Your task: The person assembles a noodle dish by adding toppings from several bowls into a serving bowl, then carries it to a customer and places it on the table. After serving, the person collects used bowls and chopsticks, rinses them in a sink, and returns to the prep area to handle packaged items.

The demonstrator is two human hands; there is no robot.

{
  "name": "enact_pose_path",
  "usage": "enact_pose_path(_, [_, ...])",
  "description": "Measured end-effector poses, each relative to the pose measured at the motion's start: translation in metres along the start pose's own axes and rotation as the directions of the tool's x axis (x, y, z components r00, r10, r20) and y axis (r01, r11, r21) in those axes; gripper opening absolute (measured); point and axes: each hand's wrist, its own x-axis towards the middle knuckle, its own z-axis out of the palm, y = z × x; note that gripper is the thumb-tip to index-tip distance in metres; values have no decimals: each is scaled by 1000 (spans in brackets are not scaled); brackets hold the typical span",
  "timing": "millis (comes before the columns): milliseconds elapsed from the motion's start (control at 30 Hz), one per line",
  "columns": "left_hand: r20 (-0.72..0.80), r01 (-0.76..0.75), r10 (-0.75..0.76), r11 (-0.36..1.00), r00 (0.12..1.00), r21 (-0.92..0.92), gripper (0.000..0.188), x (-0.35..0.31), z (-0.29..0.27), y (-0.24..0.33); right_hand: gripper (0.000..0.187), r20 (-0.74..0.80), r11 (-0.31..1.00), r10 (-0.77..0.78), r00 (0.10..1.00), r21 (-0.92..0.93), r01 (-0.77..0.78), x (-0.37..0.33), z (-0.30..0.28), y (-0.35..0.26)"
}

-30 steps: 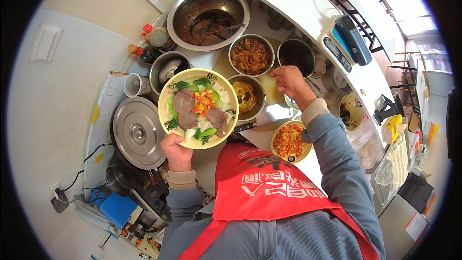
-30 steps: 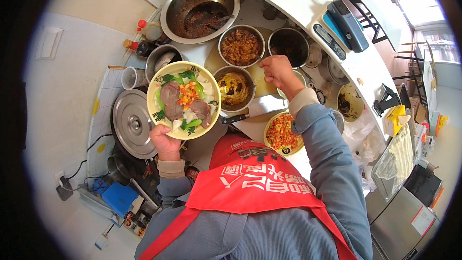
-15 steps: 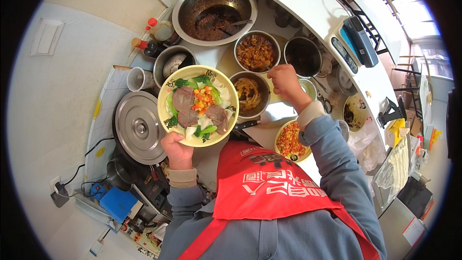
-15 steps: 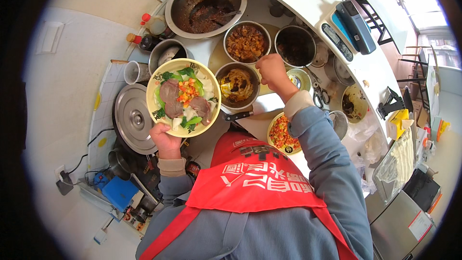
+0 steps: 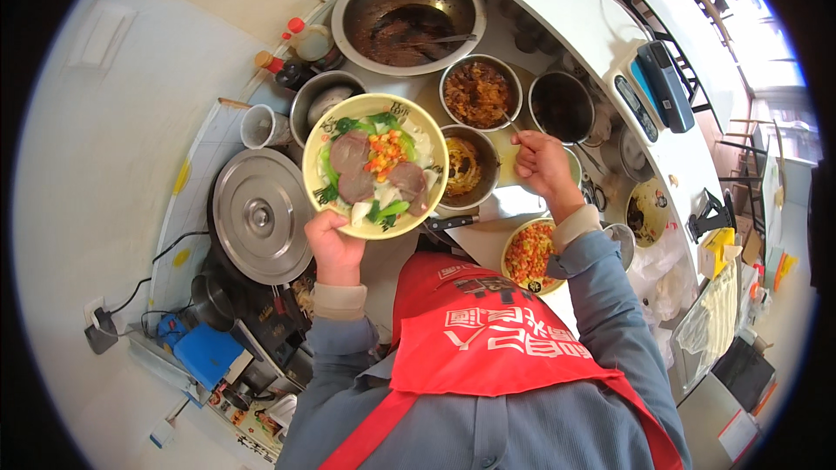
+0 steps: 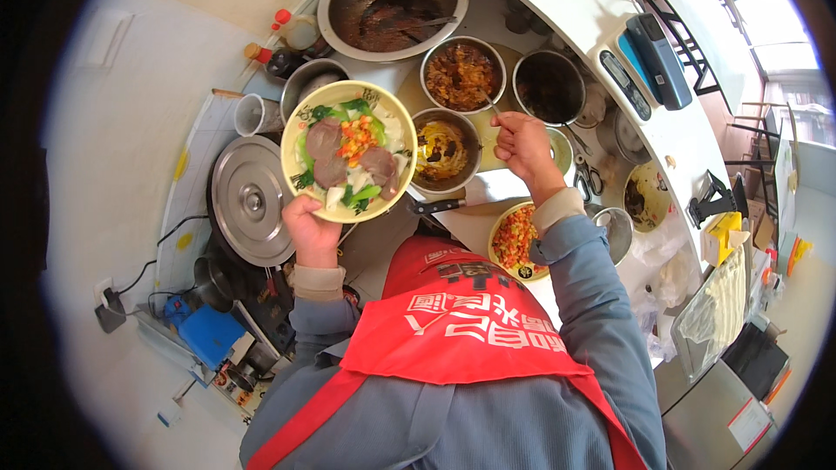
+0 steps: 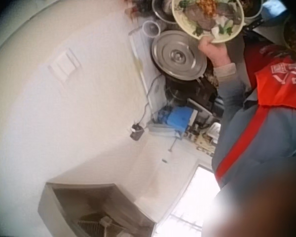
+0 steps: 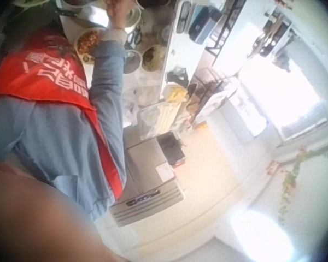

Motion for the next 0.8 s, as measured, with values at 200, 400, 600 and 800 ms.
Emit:
enact_pose_path(200, [100, 20, -12, 996, 995, -83, 65, 11, 5, -11, 12, -135, 984, -57, 989, -175, 33, -21, 16, -11])
enact_pose_path(400, [50, 29, -26, 998, 998, -58, 60, 26, 9, -22, 16, 85, 967, -127, 988, -213, 142, -79, 44, -42])
enact_pose_path(600, [143, -10, 11, 1000, 990, -8, 56, 29, 32, -37, 21, 299, 408, -327, 896, -811, 419, -128, 71, -54])
enact_pose_path(800, [185, 72, -71, 997, 980, 1, 67, 21, 46, -56, 21, 209, 396, -55, 976, -893, 213, -122, 86, -60])
